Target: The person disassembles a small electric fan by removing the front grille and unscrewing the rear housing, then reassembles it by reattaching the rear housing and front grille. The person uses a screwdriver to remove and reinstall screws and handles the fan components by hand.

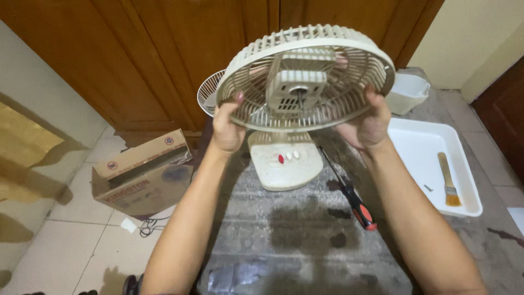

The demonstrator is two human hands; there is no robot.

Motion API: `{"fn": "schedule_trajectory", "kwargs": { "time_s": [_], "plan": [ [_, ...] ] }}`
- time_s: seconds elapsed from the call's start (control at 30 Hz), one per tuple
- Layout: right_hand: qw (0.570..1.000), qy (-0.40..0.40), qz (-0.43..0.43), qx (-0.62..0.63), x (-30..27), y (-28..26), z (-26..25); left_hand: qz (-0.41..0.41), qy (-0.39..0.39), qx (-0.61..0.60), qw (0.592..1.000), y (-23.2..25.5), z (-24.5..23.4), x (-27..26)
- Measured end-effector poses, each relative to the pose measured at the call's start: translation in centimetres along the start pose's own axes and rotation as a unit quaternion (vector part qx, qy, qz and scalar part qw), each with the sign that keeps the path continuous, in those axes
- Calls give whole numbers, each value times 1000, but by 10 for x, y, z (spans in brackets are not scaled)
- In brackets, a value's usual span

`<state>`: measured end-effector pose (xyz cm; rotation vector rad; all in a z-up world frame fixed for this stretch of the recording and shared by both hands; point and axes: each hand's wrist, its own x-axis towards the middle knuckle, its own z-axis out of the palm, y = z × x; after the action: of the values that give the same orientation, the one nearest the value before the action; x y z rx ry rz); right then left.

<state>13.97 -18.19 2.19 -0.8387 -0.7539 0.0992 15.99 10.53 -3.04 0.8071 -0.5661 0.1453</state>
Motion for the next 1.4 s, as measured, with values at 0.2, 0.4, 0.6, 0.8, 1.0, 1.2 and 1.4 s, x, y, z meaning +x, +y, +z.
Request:
{"fn": "schedule_trajectory", "kwargs": {
  "time_s": [0.2,0.4,0.6,0.8,1.0,1.2,1.4],
  "plan": [
    [1000,-6,-20,-16,17,-2,9,-61,-84,8,995,42,29,6],
    [991,82,-1,-103,25,-20,26,-50,-65,73,994,48,49,8],
    [982,119,52,-135,29,-38,47,-79,-1,27,997,52,61,6],
    [980,143,46,-134,42,-33,51,-90,71,32,993,60,74,6],
    [982,144,81,-93,49,-32,43,-90,60,30,994,64,79,7],
    [975,146,104,-131,61,-33,38,-102,94,47,989,69,86,6],
    [989,65,98,-93,58,-28,29,-83,93,53,991,72,85,9]
  ]
}}
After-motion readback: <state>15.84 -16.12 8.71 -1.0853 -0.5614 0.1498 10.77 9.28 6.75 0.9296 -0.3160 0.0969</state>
